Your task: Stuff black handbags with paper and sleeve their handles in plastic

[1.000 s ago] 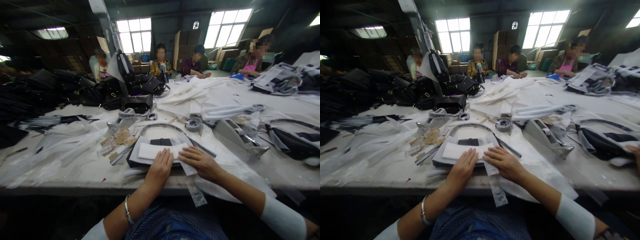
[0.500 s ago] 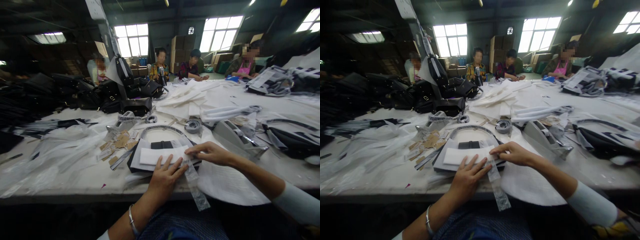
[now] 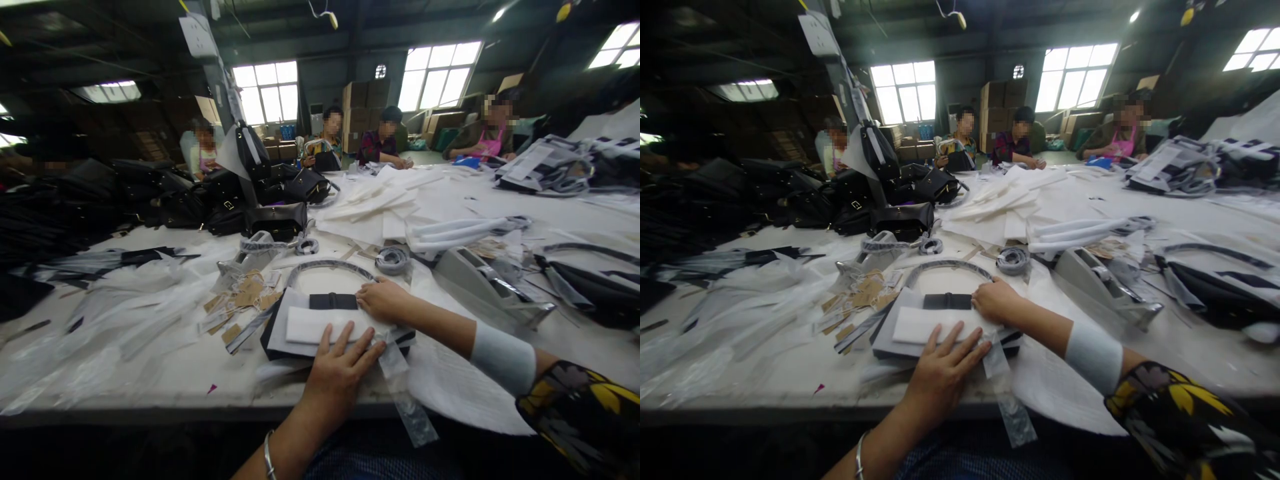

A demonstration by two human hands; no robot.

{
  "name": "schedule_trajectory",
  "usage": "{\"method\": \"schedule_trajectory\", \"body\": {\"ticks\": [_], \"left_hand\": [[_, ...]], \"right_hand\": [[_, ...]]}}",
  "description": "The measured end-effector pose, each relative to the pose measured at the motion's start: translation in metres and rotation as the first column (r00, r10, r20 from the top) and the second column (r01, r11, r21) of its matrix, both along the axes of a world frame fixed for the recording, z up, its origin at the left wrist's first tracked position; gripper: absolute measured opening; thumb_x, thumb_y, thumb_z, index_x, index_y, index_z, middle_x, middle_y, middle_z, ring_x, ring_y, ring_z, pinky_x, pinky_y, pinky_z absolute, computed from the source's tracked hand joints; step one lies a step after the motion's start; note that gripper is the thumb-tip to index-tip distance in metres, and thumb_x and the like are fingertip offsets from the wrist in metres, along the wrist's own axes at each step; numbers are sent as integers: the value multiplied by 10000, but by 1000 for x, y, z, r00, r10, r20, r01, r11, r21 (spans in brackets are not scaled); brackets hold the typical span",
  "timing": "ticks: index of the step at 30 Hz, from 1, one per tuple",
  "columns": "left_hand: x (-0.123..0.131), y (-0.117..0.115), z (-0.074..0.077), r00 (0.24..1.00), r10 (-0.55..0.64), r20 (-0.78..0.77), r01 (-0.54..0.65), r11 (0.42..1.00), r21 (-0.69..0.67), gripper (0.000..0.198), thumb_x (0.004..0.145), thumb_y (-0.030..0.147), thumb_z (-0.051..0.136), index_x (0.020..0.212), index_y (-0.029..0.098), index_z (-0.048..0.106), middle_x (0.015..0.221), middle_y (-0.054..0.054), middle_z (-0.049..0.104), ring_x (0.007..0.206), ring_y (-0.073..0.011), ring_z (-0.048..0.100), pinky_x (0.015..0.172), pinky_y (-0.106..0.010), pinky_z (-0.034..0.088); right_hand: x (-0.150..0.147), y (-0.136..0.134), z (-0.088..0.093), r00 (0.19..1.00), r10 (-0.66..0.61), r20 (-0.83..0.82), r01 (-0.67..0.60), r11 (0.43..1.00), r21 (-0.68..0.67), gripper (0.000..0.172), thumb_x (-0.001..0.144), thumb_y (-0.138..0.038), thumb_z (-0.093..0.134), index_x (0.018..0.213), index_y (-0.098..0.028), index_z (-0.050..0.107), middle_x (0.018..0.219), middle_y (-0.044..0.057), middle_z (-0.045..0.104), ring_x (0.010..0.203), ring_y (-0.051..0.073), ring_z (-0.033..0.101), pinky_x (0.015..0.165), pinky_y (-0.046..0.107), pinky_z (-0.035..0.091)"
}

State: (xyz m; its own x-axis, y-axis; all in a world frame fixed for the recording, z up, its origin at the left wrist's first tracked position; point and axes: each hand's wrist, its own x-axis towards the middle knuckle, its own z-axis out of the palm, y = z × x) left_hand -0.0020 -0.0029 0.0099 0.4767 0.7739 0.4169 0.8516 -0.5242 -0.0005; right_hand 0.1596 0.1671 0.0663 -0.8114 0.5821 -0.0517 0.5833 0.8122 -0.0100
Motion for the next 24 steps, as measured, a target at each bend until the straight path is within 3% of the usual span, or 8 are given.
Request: {"method": "schedule_trajectory", "body": {"ticks": [4, 9, 13, 16, 18, 20, 22, 24], "left_hand": [[-1, 0, 0, 1000, -9, -6, 9, 1000, 9, 565, 1014, 324, 394, 1552, 354, 223, 1601, 112, 229, 1464, -271, 276, 1229, -517, 26], [-3, 1, -1, 1000, -16, -1, 16, 1000, 19, 568, 1009, 316, 414, 1544, 378, 235, 1592, 115, 257, 1452, -274, 307, 1226, -523, 81], [-5, 5, -3, 1000, -21, -3, 21, 1000, -2, 571, 1009, 304, 422, 1541, 391, 234, 1590, 99, 273, 1457, -286, 303, 1208, -550, 162], [-6, 7, -2, 1000, -21, -1, 21, 1000, -22, 579, 1004, 277, 426, 1540, 391, 241, 1585, 84, 296, 1459, -290, 303, 1192, -565, 208], [-7, 8, 0, 1000, -25, -1, 25, 999, -32, 586, 994, 252, 436, 1538, 380, 260, 1580, 70, 311, 1457, -292, 308, 1189, -566, 220], [-6, 7, 3, 1000, -24, -5, 24, 999, -46, 597, 981, 224, 446, 1535, 371, 280, 1578, 62, 318, 1457, -292, 309, 1186, -569, 228], [-6, 6, 5, 1000, -17, -11, 17, 998, -57, 613, 967, 198, 454, 1532, 371, 288, 1578, 62, 318, 1459, -289, 306, 1181, -573, 241], [-4, 5, 7, 1000, -11, -15, 10, 998, -64, 630, 956, 182, 462, 1532, 370, 286, 1579, 59, 318, 1462, -286, 300, 1175, -577, 251]], "right_hand": [[-2, 6, 3, 1000, 17, -12, -18, 999, -28, 281, 956, -201, 493, 891, -128, 756, 987, 155, 757, 1011, 285, 702, 966, 438, 463], [14, 2, 1, 991, 40, -126, -49, 997, -64, 319, 1017, -255, 427, 1078, -196, 735, 1200, 80, 715, 1205, 223, 614, 1076, 399, 422], [48, -30, -2, 908, 12, -419, -43, 997, -66, 341, 1036, -294, 410, 1258, -223, 659, 1318, 66, 655, 1271, 219, 572, 1137, 450, 381], [78, -67, -5, 806, 69, -588, -59, 998, 37, 329, 1014, -268, 488, 1318, -236, 609, 1332, 66, 643, 1280, 209, 563, 1151, 440, 382], [95, -92, -8, 804, 135, -579, -58, 987, 150, 386, 984, -281, 560, 1367, -241, 567, 1365, 75, 618, 1333, 225, 511, 1173, 463, 352], [108, -116, -16, 861, 209, -464, -112, 967, 228, 529, 934, -387, 638, 1425, -233, 514, 1432, 89, 560, 1405, 268, 416, 1210, 525, 258], [115, -136, -27, 915, 261, -307, -196, 954, 226, 713, 871, -510, 682, 1477, -213, 452, 1511, 107, 466, 1458, 315, 313, 1226, 583, 130], [118, -151, -40, 942, 256, -217, -211, 955, 210, 743, 872, -470, 692, 1504, -200, 410, 1569, 115, 371, 1481, 335, 241, 1223, 600, 64]]}}
